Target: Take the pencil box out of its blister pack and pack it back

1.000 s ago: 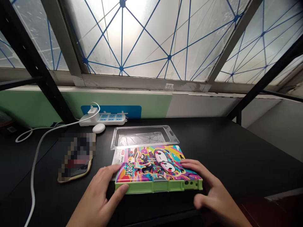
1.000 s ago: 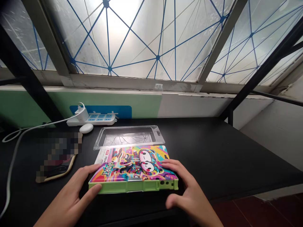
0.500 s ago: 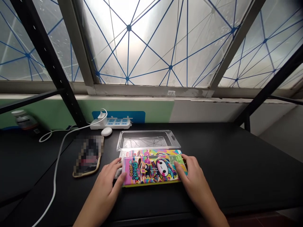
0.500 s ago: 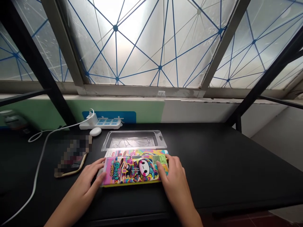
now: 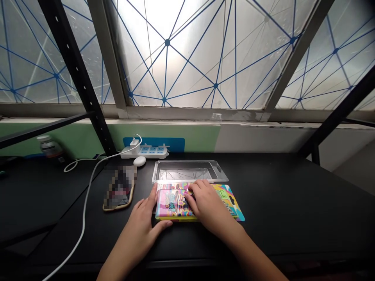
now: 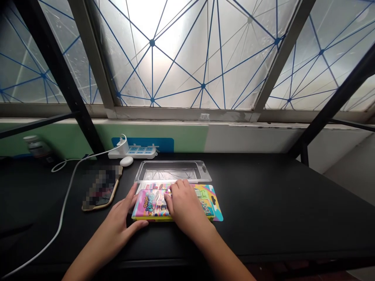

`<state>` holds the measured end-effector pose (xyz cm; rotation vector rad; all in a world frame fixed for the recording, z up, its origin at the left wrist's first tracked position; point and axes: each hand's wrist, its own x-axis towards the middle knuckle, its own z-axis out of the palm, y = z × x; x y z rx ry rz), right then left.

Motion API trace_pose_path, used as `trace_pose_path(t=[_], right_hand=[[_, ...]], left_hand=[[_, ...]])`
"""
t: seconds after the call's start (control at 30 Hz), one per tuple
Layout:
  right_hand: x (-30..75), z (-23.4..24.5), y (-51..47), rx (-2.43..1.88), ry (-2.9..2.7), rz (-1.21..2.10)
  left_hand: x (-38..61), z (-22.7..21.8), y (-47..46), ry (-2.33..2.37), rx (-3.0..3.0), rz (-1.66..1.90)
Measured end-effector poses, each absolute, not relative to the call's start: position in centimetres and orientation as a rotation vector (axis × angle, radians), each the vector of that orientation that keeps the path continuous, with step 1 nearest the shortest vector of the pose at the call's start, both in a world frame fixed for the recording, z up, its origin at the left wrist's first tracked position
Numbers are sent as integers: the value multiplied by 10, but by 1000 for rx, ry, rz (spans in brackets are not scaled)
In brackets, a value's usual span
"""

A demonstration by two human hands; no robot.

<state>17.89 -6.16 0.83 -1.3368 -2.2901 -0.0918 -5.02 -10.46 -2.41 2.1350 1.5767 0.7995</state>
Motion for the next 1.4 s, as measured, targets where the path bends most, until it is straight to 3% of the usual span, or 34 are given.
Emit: trace_pose_path(t=[0.27,0.53,0.77,0.9,1.07,1.4], right_hand=[[169,3,-51,-1329,-2116,-156],[188,29,-90,-943,-2031,-198],[236,31,-130,-867,-2246,198],[279,20,-123,-1147,-2251,506],[307,-5,-107,-1543,-2200,608],[311,-17,-115,-1429,-1934,723]], left_hand=[[-45,-16,-107,1559,2132,801],[-63,-17,-107,1469,1982,878],[-58,-12,-107,1552,1940,675],[-55,-9,-106,1581,2040,565],[-52,-12,-105,1627,2087,577],[-57,-17,-107,1590,1949,758]])
